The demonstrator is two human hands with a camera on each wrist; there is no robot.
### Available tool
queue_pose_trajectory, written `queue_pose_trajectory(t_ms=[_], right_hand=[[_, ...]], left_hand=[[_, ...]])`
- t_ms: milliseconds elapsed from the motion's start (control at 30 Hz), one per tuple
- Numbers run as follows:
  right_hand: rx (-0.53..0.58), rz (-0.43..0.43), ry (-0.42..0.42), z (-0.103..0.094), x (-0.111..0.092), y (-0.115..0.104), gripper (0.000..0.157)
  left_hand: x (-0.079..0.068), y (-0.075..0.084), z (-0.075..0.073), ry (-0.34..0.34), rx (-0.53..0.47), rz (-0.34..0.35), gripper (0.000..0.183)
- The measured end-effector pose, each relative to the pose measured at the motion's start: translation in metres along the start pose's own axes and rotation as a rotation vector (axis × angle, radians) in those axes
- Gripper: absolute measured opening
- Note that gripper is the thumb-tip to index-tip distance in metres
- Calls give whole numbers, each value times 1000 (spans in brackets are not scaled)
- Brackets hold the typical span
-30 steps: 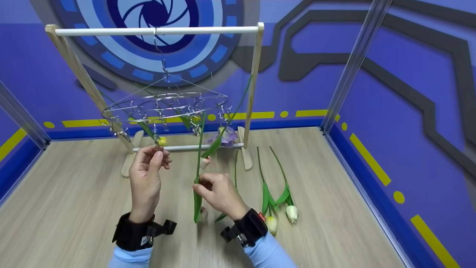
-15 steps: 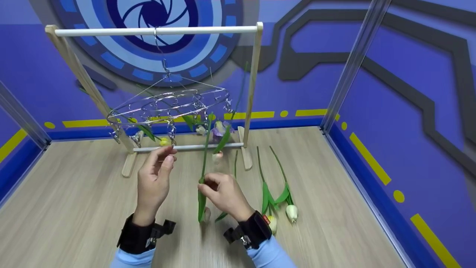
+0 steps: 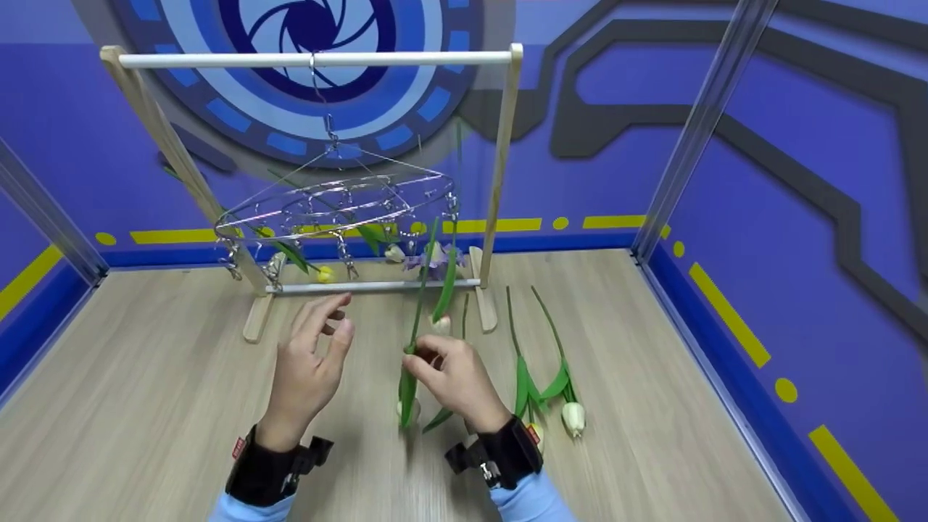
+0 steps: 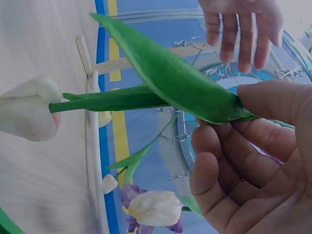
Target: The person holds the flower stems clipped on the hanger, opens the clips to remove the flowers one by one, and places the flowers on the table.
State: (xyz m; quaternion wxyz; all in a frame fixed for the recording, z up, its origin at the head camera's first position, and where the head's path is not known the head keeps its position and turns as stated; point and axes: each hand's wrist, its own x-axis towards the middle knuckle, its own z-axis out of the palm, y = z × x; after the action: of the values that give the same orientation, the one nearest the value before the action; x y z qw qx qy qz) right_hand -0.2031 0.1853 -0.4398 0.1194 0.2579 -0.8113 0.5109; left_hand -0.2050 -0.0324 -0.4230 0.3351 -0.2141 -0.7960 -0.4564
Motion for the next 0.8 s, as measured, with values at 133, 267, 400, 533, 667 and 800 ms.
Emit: queue_pose_trajectory(t_ms=[133,267,400,533,667,800], right_hand=[[0,-5,4,-5,-2,3,12],[21,-6,5,-10,-5,7,13],[52,20,17,-13,-8,10,14],[73,60,20,-17,-10,12,13],[98,116,14,-20,-11,14,13],[123,122,17,-24,-12,16,10]], left_hand=[[-5,-1,-1,-16,21,9,33],[-10,-3,-2,-19,44,25,33],[-15,-6,-3,-24,70,39,32],[-20,-9,-3,-31,91,41,31],[-23,-11,-4,-39,108,42,31],[-25,-12,-5,-49,126,43,32]])
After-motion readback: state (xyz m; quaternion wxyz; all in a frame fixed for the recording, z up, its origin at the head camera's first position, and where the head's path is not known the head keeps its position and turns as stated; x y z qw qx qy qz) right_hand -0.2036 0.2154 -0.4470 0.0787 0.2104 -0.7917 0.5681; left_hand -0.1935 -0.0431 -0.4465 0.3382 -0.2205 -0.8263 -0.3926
